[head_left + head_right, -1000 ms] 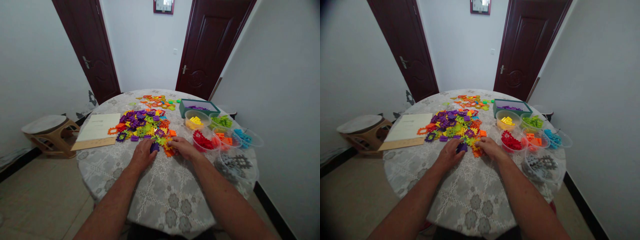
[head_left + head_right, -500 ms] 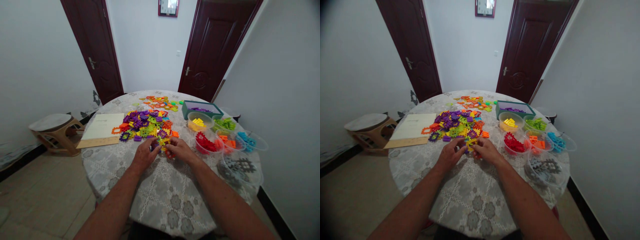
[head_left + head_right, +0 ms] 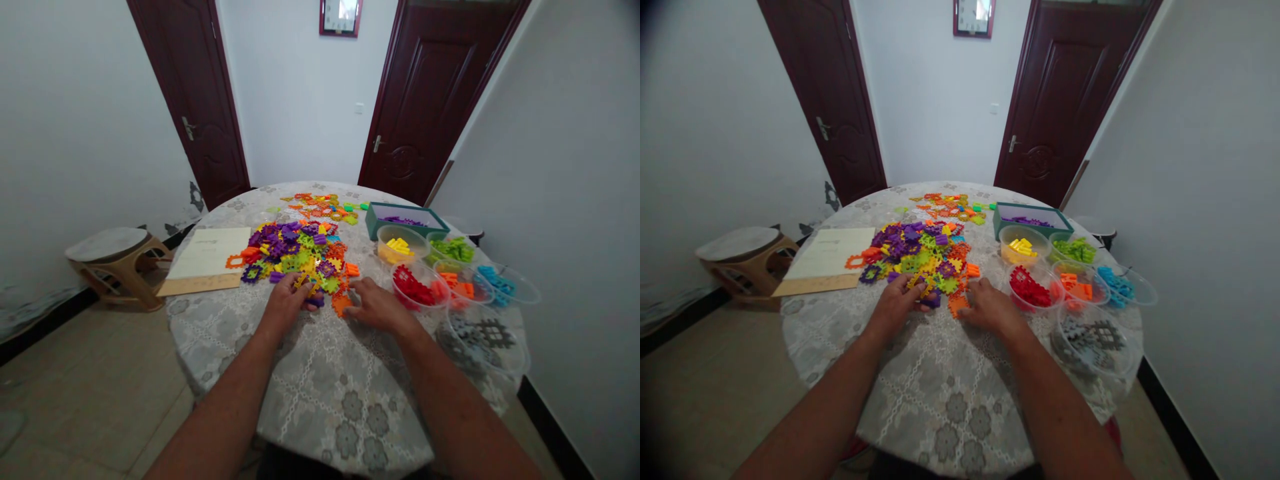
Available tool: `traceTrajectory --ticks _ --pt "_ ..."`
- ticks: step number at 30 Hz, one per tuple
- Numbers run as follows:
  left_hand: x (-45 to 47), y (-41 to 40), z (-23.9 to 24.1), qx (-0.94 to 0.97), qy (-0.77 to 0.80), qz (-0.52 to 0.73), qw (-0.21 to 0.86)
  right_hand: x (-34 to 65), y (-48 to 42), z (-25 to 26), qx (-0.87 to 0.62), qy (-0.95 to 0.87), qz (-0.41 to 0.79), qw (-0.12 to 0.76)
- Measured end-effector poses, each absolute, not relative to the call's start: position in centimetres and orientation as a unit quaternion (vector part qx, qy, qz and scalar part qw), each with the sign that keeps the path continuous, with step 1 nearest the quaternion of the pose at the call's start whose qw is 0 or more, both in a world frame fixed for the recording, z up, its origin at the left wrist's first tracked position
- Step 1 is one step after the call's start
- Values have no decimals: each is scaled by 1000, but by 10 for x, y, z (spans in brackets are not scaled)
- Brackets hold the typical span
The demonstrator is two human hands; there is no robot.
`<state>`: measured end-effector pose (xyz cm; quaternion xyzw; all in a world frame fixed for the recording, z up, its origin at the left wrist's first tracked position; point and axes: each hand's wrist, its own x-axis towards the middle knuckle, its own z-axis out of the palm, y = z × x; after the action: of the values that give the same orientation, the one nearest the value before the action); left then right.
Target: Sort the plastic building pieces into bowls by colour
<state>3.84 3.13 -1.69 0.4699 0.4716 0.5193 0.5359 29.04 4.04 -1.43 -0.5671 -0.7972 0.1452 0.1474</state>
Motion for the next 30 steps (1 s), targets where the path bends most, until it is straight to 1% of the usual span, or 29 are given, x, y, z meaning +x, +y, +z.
traceTrajectory --ticks 2,4,9,17,22,25,30 --pt "38 33 -18 450 466 517 559 290 41 -18 -564 -802 157 119" --pt "37 33 -17 430 456 515 584 288 44 -20 -554 -805 178 114" --pt "36 34 -16 376 426 531 628 288 51 -21 -549 -792 225 143" --pt "38 32 -15 333 386 532 676 289 52 -24 -558 -763 285 160" --pt "39 31 -14 322 379 538 681 288 54 -25 -533 -759 321 193" --pt "38 31 -14 314 369 541 687 286 54 -20 -504 -760 339 230" --pt "38 31 -16 329 364 535 688 282 50 -9 -465 -712 451 271"
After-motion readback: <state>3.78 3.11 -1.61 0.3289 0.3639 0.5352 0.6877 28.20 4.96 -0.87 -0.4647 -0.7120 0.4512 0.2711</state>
